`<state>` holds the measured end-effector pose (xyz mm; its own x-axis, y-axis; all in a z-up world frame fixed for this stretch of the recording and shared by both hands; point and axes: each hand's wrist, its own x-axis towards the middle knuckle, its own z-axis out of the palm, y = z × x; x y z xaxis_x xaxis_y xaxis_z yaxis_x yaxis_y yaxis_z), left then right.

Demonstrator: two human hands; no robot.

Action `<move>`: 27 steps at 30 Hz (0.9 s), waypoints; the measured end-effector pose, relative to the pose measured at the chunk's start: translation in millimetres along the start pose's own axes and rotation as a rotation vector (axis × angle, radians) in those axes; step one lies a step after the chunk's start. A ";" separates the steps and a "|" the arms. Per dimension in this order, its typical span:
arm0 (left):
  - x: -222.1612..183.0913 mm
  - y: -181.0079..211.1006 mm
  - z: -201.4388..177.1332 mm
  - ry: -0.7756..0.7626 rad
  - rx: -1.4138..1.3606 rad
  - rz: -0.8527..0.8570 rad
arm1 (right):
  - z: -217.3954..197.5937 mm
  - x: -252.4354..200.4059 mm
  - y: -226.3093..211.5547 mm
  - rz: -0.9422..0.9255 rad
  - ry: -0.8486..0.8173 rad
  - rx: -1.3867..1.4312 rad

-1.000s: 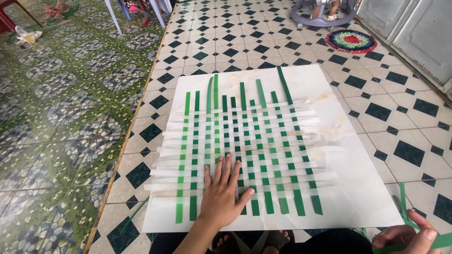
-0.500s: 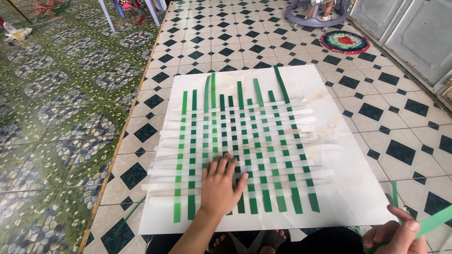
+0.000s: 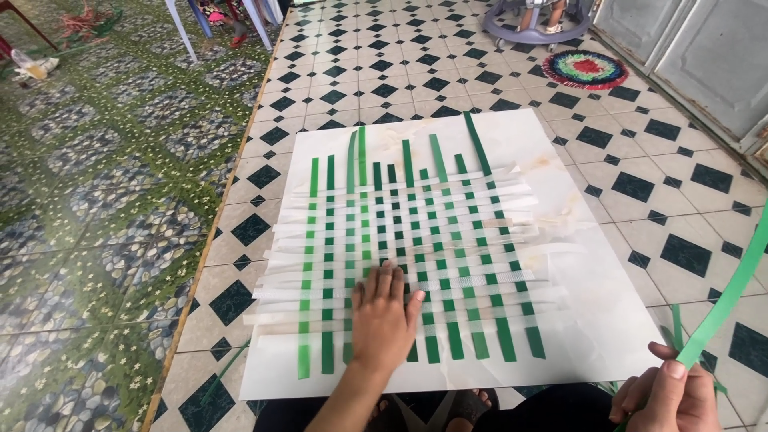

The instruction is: Weaving green plastic strips into a grid of white strips on a board

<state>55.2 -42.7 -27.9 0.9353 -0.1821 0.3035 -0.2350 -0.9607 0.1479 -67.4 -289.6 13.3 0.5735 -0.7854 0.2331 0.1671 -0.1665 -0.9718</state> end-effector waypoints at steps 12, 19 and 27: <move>-19.1 6.3 5.5 0.045 -0.136 -0.021 | -3.4 0.9 12.0 -0.013 -0.019 -0.050; -18.4 6.2 12.1 0.063 -0.090 -0.015 | -4.0 -2.5 14.2 -0.068 0.029 -0.017; -20.8 -0.2 33.5 0.355 0.367 0.015 | 5.4 -23.8 4.2 -0.146 -0.095 -0.211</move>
<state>44.7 -45.7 -65.8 0.7697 -0.1752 0.6138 -0.0797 -0.9804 -0.1800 -76.0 -268.4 3.9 0.6299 -0.6860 0.3642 0.0885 -0.4024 -0.9112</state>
